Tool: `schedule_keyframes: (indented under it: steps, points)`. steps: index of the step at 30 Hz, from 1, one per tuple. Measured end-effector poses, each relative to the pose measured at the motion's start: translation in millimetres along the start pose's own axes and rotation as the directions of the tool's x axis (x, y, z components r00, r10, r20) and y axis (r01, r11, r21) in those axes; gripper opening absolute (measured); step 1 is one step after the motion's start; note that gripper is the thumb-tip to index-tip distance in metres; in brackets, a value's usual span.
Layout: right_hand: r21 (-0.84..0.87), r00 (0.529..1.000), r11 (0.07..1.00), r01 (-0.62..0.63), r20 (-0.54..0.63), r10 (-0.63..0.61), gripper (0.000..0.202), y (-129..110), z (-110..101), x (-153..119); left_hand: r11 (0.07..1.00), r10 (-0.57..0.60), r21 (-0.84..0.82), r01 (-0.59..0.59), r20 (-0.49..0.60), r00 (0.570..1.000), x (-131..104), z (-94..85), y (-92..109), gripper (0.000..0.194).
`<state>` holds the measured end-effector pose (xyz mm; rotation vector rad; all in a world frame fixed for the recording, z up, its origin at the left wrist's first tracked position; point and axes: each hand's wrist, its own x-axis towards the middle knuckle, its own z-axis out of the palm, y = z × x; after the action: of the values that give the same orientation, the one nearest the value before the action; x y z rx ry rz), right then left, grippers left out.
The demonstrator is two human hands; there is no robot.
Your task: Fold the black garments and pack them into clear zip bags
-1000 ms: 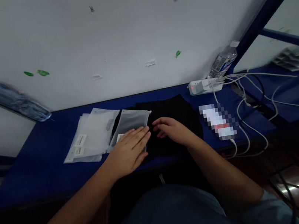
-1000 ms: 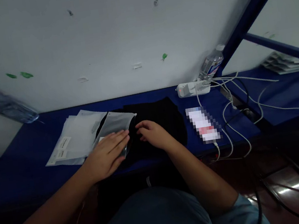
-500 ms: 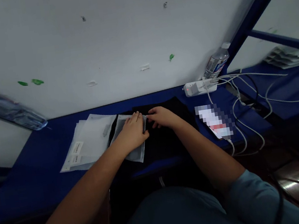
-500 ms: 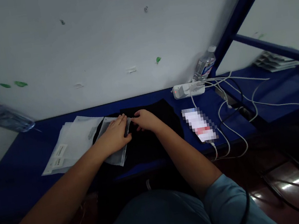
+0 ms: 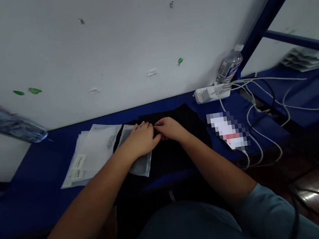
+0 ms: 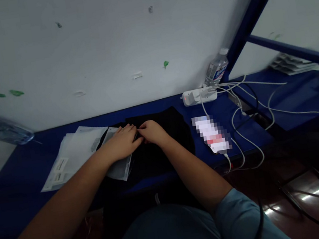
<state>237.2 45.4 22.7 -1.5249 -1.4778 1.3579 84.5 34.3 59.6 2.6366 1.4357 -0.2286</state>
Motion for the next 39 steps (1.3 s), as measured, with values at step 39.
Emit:
schedule_keyframes:
  steps: [39]
  points:
    - [0.094,0.979,0.98,0.177,-0.121,-0.165,0.011,-10,23,-25,0.891,-0.153,-0.45,0.064,-0.164,0.975,24,-37.5,-30,0.03]
